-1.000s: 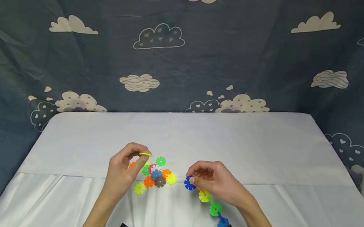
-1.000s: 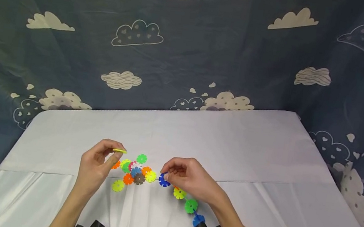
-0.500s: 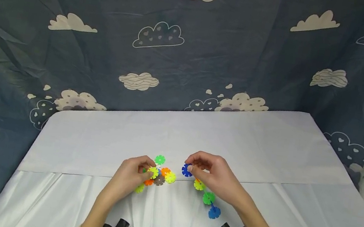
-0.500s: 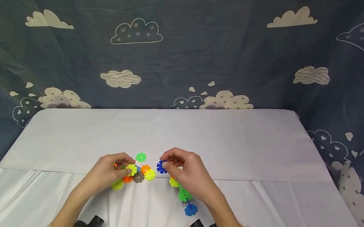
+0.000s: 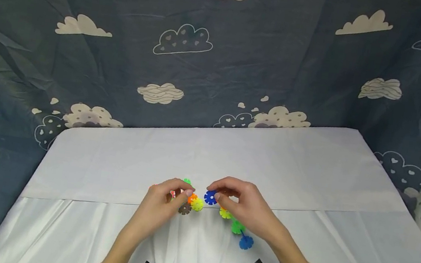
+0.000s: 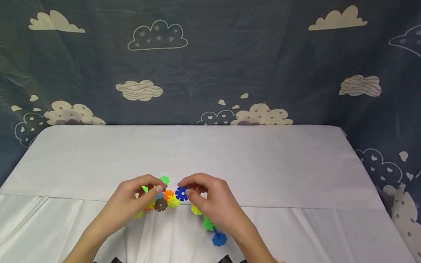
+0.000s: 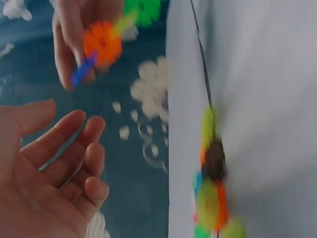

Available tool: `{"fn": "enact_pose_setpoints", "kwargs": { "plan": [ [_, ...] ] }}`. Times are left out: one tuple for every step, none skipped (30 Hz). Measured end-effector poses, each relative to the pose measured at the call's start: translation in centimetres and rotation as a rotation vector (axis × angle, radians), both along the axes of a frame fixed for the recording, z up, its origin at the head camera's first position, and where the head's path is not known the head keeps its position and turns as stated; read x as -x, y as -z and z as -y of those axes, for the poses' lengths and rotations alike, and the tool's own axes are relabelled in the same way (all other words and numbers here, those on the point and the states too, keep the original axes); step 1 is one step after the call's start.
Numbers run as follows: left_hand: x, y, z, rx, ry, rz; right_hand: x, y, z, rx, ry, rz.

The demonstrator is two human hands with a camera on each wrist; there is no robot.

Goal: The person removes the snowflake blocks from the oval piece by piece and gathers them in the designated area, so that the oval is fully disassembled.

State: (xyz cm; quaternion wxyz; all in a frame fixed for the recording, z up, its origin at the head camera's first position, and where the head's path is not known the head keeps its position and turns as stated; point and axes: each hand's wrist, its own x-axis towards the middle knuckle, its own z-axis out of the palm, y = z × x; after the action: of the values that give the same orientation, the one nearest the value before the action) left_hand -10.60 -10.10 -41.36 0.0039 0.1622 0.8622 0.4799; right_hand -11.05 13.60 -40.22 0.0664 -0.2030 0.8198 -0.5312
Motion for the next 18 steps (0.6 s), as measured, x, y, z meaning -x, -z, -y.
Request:
{"fn": "enact_pose_setpoints", "kwargs": {
  "plan": [
    [-0.2,-0.2,-0.4,-0.041,0.022,0.024,-0.1,0.0,0.1,0.005,-0.002,-0.011],
    [-0.4,-0.3,-0.7,-0.073,0.040,0.046,-0.2,0.0,0.2,0.011,-0.003,-0.020],
    [-0.6,-0.3,-1.0,-0.100,0.051,0.072,-0.3,0.0,0.3,0.018,-0.005,-0.027],
    [-0.8,-0.3,-1.3,-0.118,0.056,0.097,-0.3,0.1,0.4,0.027,-0.008,-0.036],
    [-0.8,-0.2,-1.6,-0.132,0.059,0.116,-0.4,0.1,0.5,0.037,-0.011,-0.043],
    [-0.9,-0.1,-1.8,-0.145,0.059,0.132,-0.4,0.2,0.7,0.050,-0.018,-0.051],
    [-0.9,0.1,-2.0,-0.157,0.057,0.140,-0.5,0.3,0.8,0.062,-0.025,-0.055],
    [-0.9,0.2,-2.1,-0.171,0.055,0.145,-0.5,0.3,0.9,0.075,-0.033,-0.058],
    [-0.9,0.3,-2.2,-0.191,0.053,0.149,-0.5,0.4,0.9,0.085,-0.039,-0.060],
    [-0.9,0.4,-2.3,-0.213,0.053,0.149,-0.5,0.4,1.0,0.089,-0.044,-0.064],
    [-0.9,0.5,-2.4,-0.235,0.053,0.150,-0.5,0.5,1.0,0.091,-0.048,-0.065],
    [-0.9,0.5,-2.4,-0.257,0.054,0.149,-0.4,0.5,0.9,0.091,-0.050,-0.062],
    [-0.9,0.5,-2.4,-0.276,0.053,0.149,-0.4,0.5,0.8,0.089,-0.053,-0.059],
    [-0.9,0.6,-2.4,-0.297,0.055,0.148,-0.3,0.5,0.7,0.089,-0.058,-0.052],
    [-0.9,0.6,-2.4,-0.315,0.057,0.147,-0.3,0.5,0.6,0.092,-0.066,-0.037],
    [-0.9,0.6,-2.3,-0.329,0.060,0.144,-0.2,0.5,0.4,0.095,-0.081,-0.023],
    [-0.8,0.6,-2.3,-0.343,0.063,0.139,-0.1,0.5,0.2,0.105,-0.102,0.000],
    [-0.8,0.6,-2.3,-0.358,0.069,0.133,0.1,0.6,0.1,0.119,-0.129,0.024]
  ]
}}
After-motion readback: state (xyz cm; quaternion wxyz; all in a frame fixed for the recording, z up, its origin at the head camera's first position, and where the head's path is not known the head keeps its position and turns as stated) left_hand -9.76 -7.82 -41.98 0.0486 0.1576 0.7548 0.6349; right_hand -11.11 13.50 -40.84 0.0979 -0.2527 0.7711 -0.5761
